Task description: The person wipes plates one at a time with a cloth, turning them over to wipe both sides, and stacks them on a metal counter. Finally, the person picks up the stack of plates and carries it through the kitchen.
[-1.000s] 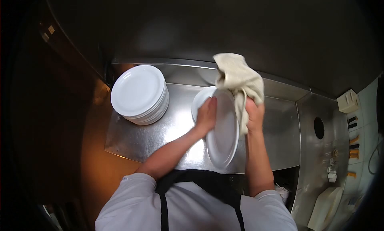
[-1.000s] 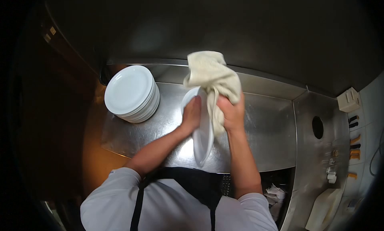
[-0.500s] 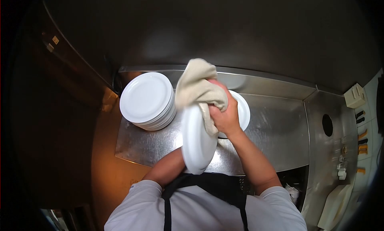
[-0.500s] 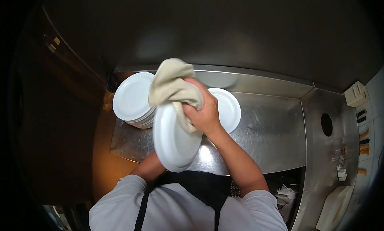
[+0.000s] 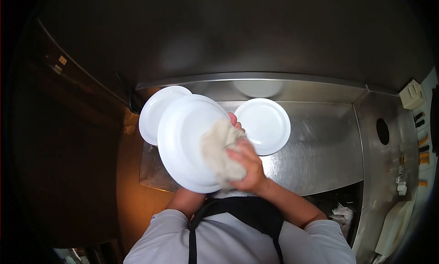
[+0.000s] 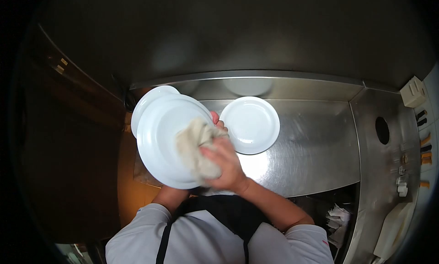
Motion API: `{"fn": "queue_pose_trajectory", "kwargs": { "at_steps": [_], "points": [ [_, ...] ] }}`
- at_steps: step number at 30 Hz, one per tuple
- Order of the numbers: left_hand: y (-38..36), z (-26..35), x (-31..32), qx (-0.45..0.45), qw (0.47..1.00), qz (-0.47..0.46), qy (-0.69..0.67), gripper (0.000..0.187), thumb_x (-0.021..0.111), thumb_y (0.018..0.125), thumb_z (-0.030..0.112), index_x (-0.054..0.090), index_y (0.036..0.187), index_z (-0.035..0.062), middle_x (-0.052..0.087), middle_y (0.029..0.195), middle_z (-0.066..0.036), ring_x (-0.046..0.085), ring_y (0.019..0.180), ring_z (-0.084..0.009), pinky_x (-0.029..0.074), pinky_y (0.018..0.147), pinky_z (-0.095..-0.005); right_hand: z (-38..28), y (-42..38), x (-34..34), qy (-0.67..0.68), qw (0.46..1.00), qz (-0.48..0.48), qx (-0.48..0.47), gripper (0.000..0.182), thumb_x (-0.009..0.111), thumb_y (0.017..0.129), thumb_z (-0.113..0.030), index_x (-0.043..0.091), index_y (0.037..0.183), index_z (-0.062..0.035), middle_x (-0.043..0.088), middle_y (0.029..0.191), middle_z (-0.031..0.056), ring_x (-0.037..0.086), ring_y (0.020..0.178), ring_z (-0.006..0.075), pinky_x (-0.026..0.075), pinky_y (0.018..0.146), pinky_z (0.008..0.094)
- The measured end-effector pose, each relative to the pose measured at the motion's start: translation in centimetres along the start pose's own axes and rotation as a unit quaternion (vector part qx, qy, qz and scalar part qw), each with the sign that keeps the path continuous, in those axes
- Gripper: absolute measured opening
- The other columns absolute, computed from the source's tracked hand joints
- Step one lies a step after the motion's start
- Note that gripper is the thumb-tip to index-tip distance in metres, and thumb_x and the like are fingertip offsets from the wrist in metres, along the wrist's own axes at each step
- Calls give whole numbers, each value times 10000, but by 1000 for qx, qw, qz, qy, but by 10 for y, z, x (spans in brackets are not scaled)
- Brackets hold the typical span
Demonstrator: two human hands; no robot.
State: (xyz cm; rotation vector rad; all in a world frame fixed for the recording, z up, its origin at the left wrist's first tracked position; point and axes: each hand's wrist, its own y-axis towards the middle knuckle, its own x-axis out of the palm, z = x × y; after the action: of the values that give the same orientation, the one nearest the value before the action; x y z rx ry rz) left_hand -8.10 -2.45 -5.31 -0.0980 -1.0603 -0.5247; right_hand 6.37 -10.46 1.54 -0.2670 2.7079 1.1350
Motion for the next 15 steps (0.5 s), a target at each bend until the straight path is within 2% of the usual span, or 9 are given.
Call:
{"fn": "queue_pose_trajectory", "kwargs": {
  "at_steps": [1, 3, 4, 7, 9, 11, 13, 14, 15],
  "points": [
    [10, 2, -11, -34, 992, -103, -57, 338, 565, 1004, 376, 561, 1158, 75, 638, 1018, -119, 619, 924, -287, 500, 828, -460, -16, 3, 4, -6, 998, -32, -46, 679, 874, 606, -257, 689, 1241, -100, 595, 1231, 213, 558, 1200, 418, 399, 1068, 539],
    [17, 0, -14, -76, 972, -185, -121, 341, 575, 1000, 373, 560, 1173, 80, 640, 1031, -114, 620, 933, -289, 502, 831, -464, -26, 25, 7, 6, 996, -45, -82, 690, 875, 603, -251, 678, 1244, -88, 592, 1230, 222, 564, 1180, 425, 397, 1066, 550],
    [10, -6, -6, -86, 977, -124, -150, 470, 563, 971, 478, 544, 1189, 63, 650, 1062, -134, 614, 971, -283, 499, 808, -439, -19, 35, 3, -2, 1000, -18, -22, 693, 863, 611, -226, 665, 1259, -80, 591, 1242, 236, 569, 1184, 438, 407, 1063, 558],
    [-10, -9, 14, -7, 996, 81, 43, 500, 552, 961, 507, 538, 1198, 67, 653, 1056, -140, 612, 966, -284, 496, 806, -433, 3, 41, -8, -1, 993, 30, 111, 675, 832, 652, -186, 625, 1282, -59, 575, 1307, 286, 563, 1211, 498, 416, 1065, 592],
    [-13, -5, 21, 59, 960, 213, 169, 520, 544, 954, 527, 533, 1203, 70, 654, 1051, -143, 611, 963, -285, 494, 805, -429, 9, 7, -4, -30, 999, 40, -2, 560, 818, 686, -195, 655, 1207, -69, 573, 1338, 273, 551, 1242, 498, 403, 1080, 600],
    [-5, 2, 10, 8, 980, 137, 145, 505, 558, 953, 507, 538, 1198, 66, 654, 1060, -143, 610, 978, -289, 495, 819, -434, -19, 4, 0, 10, 998, -26, -58, 514, 832, 692, -228, 671, 1156, -78, 571, 1353, 258, 542, 1262, 492, 391, 1090, 605],
    [25, 29, -7, -157, 975, -155, -37, 457, 594, 956, 449, 551, 1181, 54, 650, 1081, -139, 610, 1013, -294, 499, 847, -450, -43, 17, 6, 5, 986, -51, -157, 506, 869, 669, -302, 698, 1100, -100, 580, 1343, 238, 555, 1269, 451, 392, 1076, 627],
    [25, 37, 3, -211, 969, -120, 35, 330, 615, 973, 398, 605, 1024, 72, 675, 1015, -111, 642, 915, -263, 508, 748, -404, -59, 34, 1, -20, 985, -62, -159, 503, 858, 652, -276, 701, 1105, -125, 591, 1329, 222, 564, 1258, 436, 398, 1076, 606],
    [26, 31, 11, -204, 974, -95, 40, 338, 607, 976, 405, 603, 1016, 69, 672, 995, -115, 641, 900, -272, 505, 738, -408, -70, 54, -7, -46, 983, -74, -165, 506, 847, 635, -249, 704, 1110, -150, 602, 1316, 206, 573, 1248, 420, 405, 1077, 586]
  ]
}}
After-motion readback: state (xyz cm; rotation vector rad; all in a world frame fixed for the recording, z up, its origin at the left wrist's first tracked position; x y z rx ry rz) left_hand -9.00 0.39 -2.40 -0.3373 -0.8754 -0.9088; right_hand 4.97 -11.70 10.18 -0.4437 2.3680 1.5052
